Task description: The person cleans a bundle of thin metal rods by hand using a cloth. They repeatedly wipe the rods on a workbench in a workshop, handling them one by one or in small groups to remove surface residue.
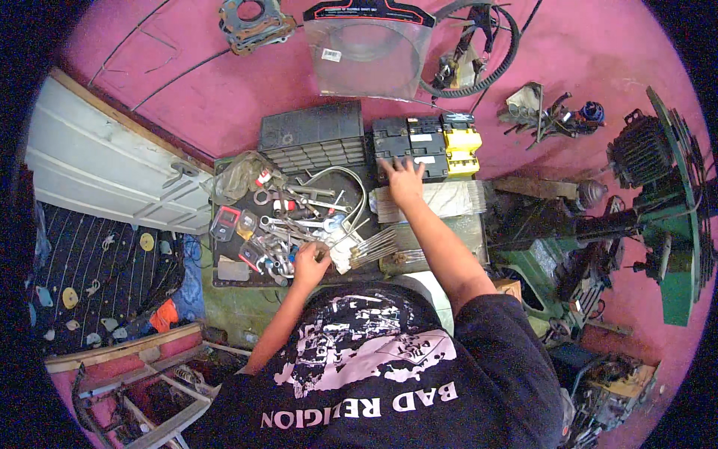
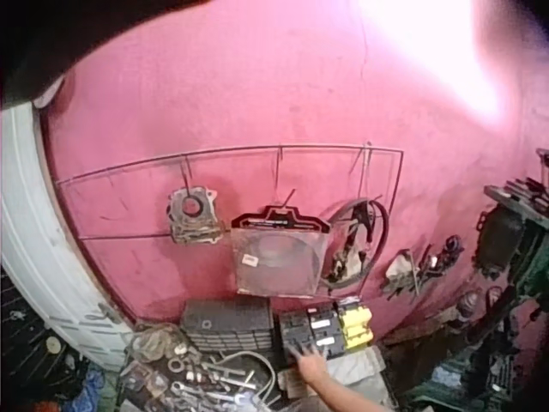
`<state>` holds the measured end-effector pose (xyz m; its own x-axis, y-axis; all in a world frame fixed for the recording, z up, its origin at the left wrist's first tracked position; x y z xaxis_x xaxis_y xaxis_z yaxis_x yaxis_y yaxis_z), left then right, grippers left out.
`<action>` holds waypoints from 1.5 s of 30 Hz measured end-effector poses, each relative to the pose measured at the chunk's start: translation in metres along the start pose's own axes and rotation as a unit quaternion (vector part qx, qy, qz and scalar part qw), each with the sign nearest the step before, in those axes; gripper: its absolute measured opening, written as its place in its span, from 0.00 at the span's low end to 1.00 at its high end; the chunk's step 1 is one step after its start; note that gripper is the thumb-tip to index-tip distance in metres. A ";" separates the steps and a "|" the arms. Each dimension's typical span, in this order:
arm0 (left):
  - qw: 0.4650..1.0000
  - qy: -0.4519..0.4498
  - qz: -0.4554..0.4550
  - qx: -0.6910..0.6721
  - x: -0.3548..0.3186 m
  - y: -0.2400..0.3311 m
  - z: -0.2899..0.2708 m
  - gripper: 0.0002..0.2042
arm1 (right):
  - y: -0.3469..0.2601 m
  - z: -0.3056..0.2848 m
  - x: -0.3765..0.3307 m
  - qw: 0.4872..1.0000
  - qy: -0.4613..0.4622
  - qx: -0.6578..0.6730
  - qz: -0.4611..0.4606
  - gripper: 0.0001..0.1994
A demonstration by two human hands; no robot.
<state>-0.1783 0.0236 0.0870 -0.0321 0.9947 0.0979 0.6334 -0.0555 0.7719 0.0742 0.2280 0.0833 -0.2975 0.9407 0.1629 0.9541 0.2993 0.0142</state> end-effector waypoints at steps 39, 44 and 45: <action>0.997 -0.077 -0.015 0.000 -0.008 0.031 0.016 0.06 | -0.112 -0.038 -0.151 0.928 -0.194 0.228 -0.220 0.08; 0.994 -0.063 -0.081 -0.040 -0.001 0.036 0.007 0.04 | -0.073 -0.037 -0.155 0.935 -0.161 0.242 -0.202 0.08; 0.993 -0.048 -0.095 -0.056 -0.001 0.034 0.002 0.03 | -0.065 -0.037 -0.156 0.936 -0.163 0.237 -0.200 0.08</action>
<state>-0.1553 0.0213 0.1120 -0.0656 0.9915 -0.1127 0.5327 0.1303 0.8362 0.0602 0.0562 0.0934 -0.6974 0.7130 -0.0733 0.6632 0.6031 -0.4433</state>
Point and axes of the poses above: each hand's wrist, its own x-axis towards the middle knuckle, its own z-axis out of the palm, y = z × x, the point moved 4 cm from there along x, towards the middle knuckle, and after that the axes turned 4 degrees about -y, right-handed, at the moved point
